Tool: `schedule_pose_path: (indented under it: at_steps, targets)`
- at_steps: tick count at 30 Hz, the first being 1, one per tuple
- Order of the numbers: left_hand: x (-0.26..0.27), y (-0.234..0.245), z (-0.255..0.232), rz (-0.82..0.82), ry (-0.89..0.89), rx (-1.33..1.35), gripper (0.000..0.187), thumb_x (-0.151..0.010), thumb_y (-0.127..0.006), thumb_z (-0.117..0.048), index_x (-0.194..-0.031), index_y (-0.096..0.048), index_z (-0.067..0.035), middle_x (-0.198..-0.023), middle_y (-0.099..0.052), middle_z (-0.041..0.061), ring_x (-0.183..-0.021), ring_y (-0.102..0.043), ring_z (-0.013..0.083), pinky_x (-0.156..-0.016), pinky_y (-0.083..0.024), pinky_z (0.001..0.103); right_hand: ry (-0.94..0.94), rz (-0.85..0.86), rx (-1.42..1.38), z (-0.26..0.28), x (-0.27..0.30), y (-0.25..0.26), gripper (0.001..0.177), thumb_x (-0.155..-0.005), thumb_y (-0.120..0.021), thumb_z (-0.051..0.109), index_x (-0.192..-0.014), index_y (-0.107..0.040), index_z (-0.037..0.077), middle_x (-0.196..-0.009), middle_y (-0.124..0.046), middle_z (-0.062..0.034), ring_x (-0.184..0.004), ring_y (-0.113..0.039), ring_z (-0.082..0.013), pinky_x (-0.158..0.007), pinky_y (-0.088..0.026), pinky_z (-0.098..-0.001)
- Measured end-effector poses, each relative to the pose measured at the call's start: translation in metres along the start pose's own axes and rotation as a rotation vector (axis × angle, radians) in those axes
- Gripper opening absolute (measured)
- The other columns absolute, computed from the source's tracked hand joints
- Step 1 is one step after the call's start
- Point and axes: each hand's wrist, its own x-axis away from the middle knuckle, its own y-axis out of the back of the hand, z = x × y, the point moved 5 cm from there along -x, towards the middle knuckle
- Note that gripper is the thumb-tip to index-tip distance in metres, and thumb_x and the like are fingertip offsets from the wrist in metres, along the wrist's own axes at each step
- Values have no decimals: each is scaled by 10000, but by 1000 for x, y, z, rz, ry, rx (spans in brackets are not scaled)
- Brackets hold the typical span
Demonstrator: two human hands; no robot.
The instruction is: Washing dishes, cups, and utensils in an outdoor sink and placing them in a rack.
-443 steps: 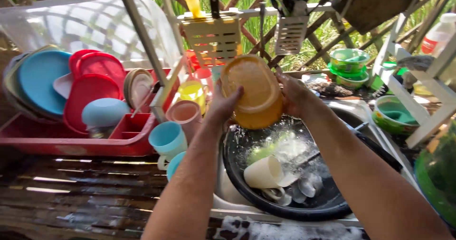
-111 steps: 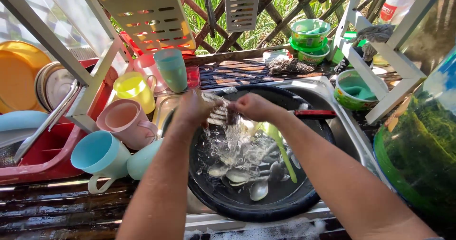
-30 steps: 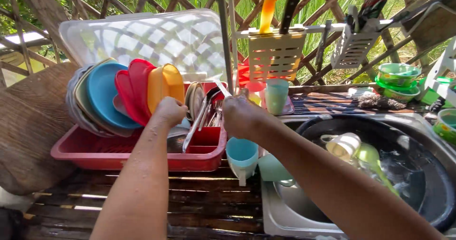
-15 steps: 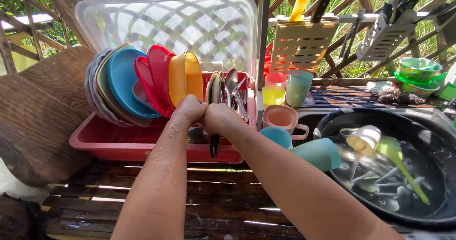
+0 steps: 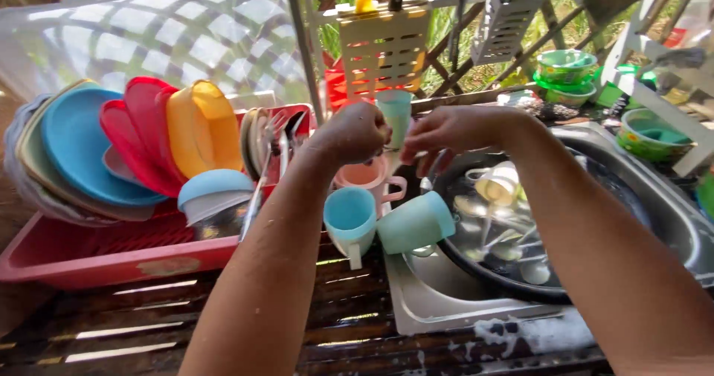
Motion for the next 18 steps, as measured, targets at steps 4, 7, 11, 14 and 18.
schedule_pose_path:
  at_steps: [4, 7, 11, 14, 18]
  targets:
    - [-47, -101, -55, 293, -29, 128, 369, -901, -630, -373, -858, -755, -28, -771, -780, 156, -732, -794, 307, -683, -603, 443, -390, -193, 196, -201, -3, 68, 485, -933, -633, 491, -1173, -770, 92, -1112, -781, -47, -928, -777, -183, -727, -609, -363]
    - [-84, -191, -78, 435, -146, -109, 430, -950, -644, -429, -875, -800, -35, -834, -770, 167, -811, -730, 340, -757, -530, 463, -334, -391, 401, -368, -17, 111, 448, -885, -707, 452, -1187, -759, 125, -1124, -775, -112, -960, -751, -247, -820, -604, -431]
    - [-128, -332, -65, 407, 93, -128, 374, -877, -722, -346, -1087, -705, -37, -1112, -660, 201, -1031, -647, 387, -863, -531, 485, -222, -720, 503, -430, -3, 79, 826, -713, -876, 457, -1434, -567, 197, -1451, -466, -228, -1266, -510, -452, -1038, -462, -504]
    - [-100, -357, -76, 266, 547, 77, 760, -829, -777, -333, -1435, -387, -92, -1478, -384, 187, -1321, -455, 411, -1041, -441, 500, -253, -698, 508, -449, -4, 62, 958, -724, -872, 459, -1530, -448, 162, -1546, -366, -270, -1308, -454, -533, -1031, -438, -548]
    - [-96, -443, -3, -292, 616, 89, 957, -787, -854, -309, -1534, -367, 37, -1371, -515, 276, -1199, -566, 419, -998, -472, 449, -376, -658, 247, -455, -6, 86, 615, -894, -706, 463, -1358, -574, 81, -1319, -617, -249, -1185, -622, -445, -981, -520, -534]
